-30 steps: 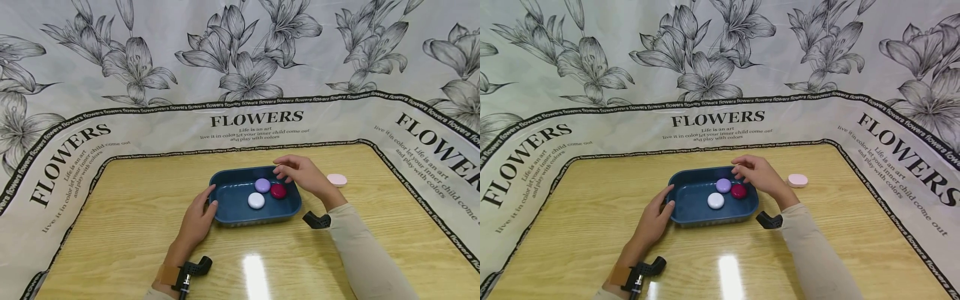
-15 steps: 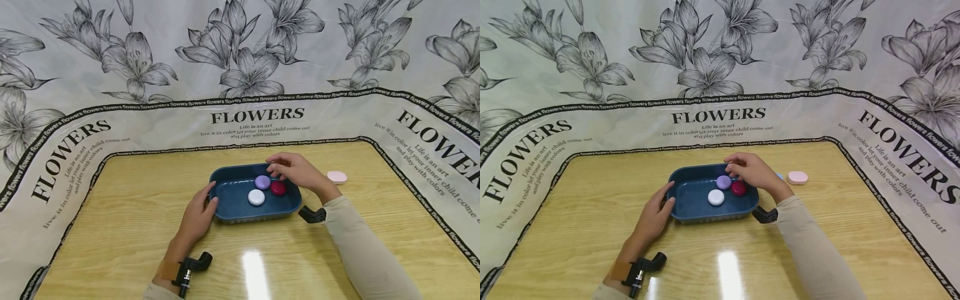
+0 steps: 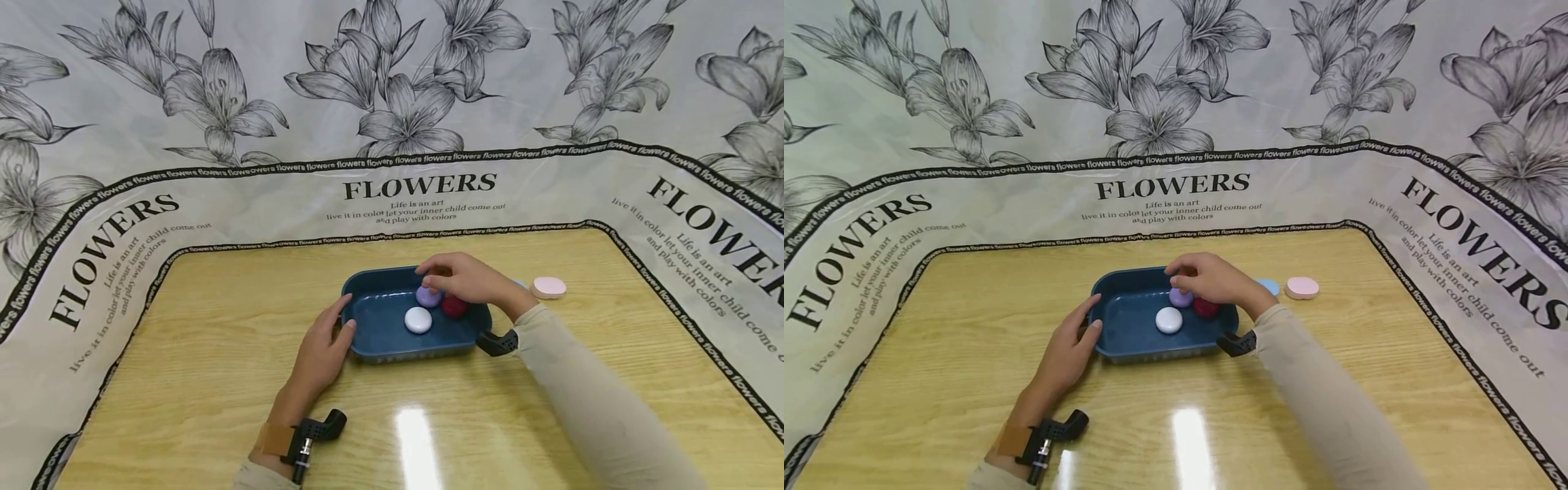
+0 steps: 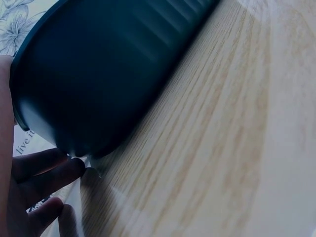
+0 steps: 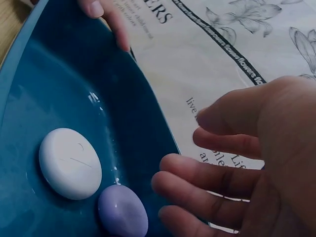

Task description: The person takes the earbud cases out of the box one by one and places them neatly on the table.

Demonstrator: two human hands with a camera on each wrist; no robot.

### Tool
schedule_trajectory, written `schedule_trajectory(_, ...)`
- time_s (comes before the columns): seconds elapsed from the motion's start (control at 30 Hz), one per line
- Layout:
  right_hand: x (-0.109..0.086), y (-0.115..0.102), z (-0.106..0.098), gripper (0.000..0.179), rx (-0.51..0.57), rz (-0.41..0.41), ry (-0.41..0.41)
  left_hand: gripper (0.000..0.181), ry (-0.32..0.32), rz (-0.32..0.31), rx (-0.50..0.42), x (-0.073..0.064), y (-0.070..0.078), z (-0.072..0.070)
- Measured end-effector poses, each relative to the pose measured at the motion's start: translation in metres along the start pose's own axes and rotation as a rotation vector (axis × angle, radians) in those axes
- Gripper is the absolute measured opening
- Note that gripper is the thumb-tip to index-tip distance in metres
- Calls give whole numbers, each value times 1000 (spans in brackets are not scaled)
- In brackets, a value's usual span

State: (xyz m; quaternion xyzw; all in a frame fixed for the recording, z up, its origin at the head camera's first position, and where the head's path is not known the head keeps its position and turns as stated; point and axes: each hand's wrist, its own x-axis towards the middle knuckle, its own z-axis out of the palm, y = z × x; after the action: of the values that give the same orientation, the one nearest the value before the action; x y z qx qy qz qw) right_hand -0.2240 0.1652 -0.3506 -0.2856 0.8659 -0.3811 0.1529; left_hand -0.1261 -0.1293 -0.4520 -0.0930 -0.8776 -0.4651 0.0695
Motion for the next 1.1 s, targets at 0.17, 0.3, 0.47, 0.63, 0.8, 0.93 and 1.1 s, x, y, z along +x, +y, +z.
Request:
schedule_trajectory(0.17, 5, -4, -1, 36, -79, 8, -67, 49, -3, 5, 4, 2, 0, 0)
schedule_trajectory(0.3, 7, -6, -1, 38, -101, 20, -100, 49, -9, 2, 0, 2, 1, 0)
schedule_trajectory(0.47, 8, -7, -3, 39, -134, 21, -121, 50, -11, -3, 3, 2, 1, 0)
schedule_trajectory(0.63, 11, -9, -3, 40, -183, 26, -170, 50, -5, -4, 10, 2, 0, -1)
schedule_trajectory(0.8, 14, -14, 0, 44, -212, 35, -238, 49, -3, -5, 7, 2, -1, -1)
schedule_trajectory(0.93, 16, -17, 4, 48, -239, 41, -282, 49, -6, -10, 7, 1, -1, 0)
schedule_trajectory(1.1, 18, -18, 8, 50, -297, 52, -291, 50, -4, -10, 3, 1, -1, 0)
